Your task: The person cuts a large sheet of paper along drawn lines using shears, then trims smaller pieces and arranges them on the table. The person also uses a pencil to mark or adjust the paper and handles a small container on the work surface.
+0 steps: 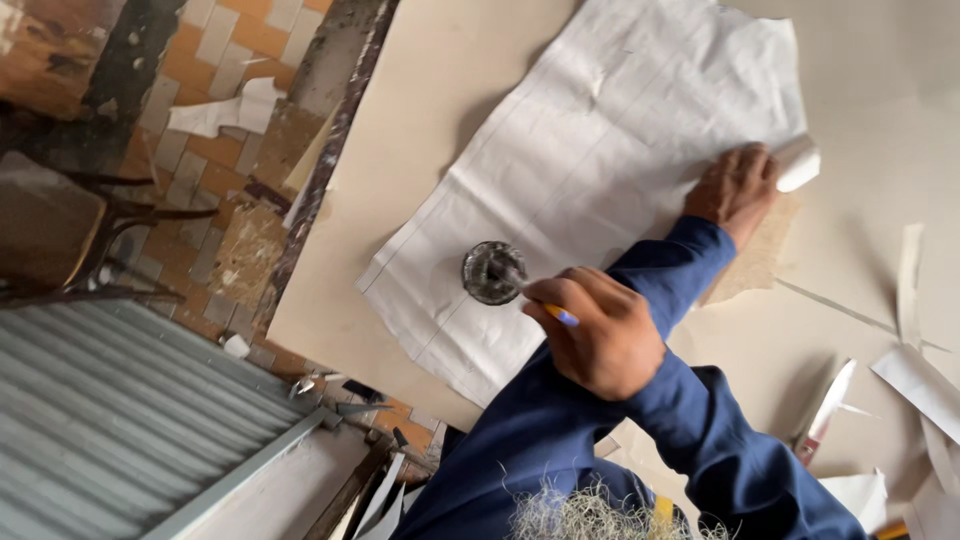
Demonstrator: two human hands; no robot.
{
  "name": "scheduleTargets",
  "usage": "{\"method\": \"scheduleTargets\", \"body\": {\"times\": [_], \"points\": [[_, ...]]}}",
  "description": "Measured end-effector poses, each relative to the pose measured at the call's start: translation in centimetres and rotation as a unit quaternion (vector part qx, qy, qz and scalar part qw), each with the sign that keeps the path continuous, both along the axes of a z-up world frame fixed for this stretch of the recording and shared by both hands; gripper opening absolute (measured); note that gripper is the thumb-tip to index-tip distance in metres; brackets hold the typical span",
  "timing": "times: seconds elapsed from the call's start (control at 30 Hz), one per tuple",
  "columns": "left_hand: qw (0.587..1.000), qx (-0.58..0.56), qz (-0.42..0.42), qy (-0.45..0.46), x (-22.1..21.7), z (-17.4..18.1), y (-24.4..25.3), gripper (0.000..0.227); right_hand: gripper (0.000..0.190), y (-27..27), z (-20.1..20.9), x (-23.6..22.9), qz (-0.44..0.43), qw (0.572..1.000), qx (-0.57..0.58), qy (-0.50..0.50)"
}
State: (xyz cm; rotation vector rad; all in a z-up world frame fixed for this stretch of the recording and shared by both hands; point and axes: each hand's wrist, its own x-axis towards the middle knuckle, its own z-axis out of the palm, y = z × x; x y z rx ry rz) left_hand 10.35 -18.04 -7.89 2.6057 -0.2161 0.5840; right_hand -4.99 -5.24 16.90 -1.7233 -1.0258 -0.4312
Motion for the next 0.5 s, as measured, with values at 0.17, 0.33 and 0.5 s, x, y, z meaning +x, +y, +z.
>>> {"method": "scheduleTargets", "body": {"times": [0.17,0.33,0.5], "points": [[0.977,-0.199,-0.024,0.067,0.0,-0.4,0.9,0.039,0.016,-6.0,-0.3,-1.6,-0.201,0.910,0.129,0.338],[0.988,-0.140,-0.055,0.023,0.1,1.8,4.4,0.019,0.024,-17.3,-0.9,3.5,-0.353,0.846,0.349,0.194],[0.983,-0.165,-0.056,0.060,0.2,5.2,6.3,0.024,0.024,-22.0,-5.3,4.9,-0.449,0.823,0.290,0.193]]}}
